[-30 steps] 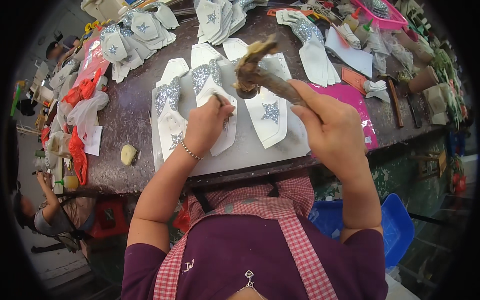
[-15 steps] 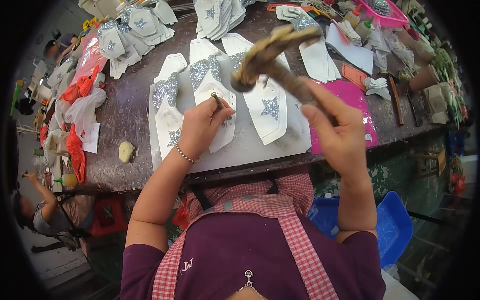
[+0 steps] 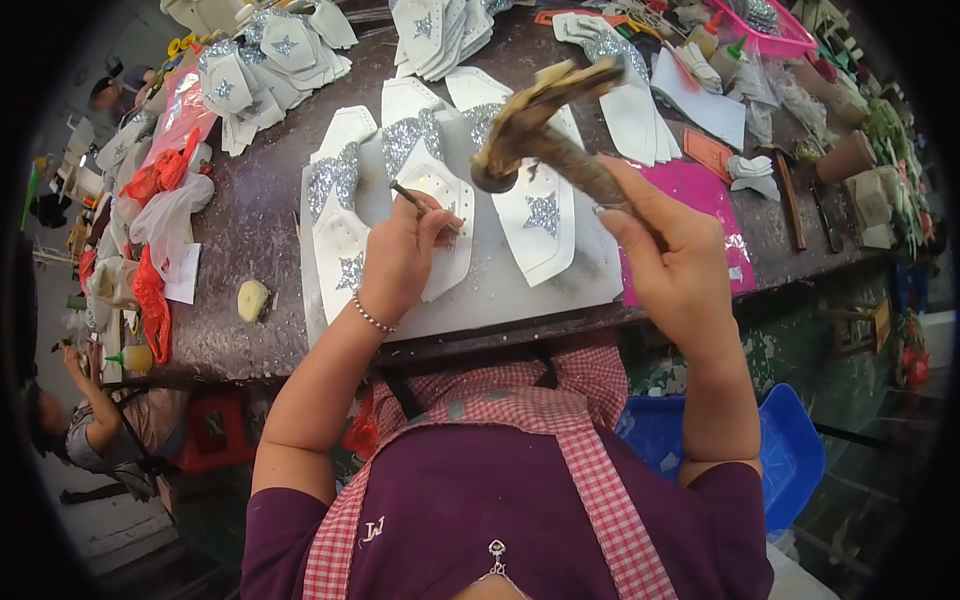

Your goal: The person uses a hammer and a metal punch to secure silver star-shaped rhinestones onto white shoe insoles. They repeatedly position the punch over the rhinestone and strike it with the hammer to embed the decoration into the insole material.

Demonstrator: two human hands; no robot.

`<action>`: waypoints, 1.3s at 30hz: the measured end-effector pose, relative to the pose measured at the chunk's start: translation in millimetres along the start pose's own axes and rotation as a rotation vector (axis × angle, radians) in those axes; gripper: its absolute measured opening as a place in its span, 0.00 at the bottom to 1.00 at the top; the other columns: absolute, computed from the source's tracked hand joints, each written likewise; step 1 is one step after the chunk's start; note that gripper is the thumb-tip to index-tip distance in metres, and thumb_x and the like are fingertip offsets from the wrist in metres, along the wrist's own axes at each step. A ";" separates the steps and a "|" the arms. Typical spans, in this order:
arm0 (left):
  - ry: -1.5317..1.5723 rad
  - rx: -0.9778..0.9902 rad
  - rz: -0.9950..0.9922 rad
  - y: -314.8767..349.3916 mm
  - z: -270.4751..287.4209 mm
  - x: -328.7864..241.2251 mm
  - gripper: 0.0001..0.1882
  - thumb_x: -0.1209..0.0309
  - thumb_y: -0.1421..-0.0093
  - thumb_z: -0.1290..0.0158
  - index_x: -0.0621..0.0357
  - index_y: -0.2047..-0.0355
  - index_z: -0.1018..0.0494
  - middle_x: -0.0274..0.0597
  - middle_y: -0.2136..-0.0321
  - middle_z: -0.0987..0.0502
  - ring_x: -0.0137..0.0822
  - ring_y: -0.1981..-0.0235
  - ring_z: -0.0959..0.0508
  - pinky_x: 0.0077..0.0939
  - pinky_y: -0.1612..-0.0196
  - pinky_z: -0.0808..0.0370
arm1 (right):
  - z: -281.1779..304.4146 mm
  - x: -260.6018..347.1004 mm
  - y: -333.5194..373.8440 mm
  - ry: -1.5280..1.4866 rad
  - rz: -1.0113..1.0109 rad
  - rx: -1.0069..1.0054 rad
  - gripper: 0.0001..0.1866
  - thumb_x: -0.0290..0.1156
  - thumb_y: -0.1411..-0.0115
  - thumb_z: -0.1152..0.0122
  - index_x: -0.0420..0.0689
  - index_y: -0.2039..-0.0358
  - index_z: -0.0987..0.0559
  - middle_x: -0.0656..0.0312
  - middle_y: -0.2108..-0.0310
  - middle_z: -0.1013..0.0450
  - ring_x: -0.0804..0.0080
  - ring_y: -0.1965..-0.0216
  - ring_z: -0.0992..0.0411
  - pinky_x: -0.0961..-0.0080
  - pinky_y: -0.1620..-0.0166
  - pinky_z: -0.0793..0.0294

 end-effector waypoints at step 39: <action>0.132 0.080 -0.047 25.0 1.5 8.5 0.08 0.70 0.36 0.44 0.63 0.62 0.24 0.47 0.67 0.16 0.38 0.66 0.15 0.29 0.64 0.21 | -1.3 5.1 7.8 -0.216 0.034 -0.029 0.20 0.24 0.37 0.40 0.35 0.44 0.25 0.58 0.59 0.20 0.80 0.59 0.26 0.82 0.54 0.28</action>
Point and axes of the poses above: each hand's wrist, its own y-axis away from the middle knuckle, its own z-axis out of the back of the hand, x = y × z, the point moved 7 cm from there along -y, towards the middle knuckle
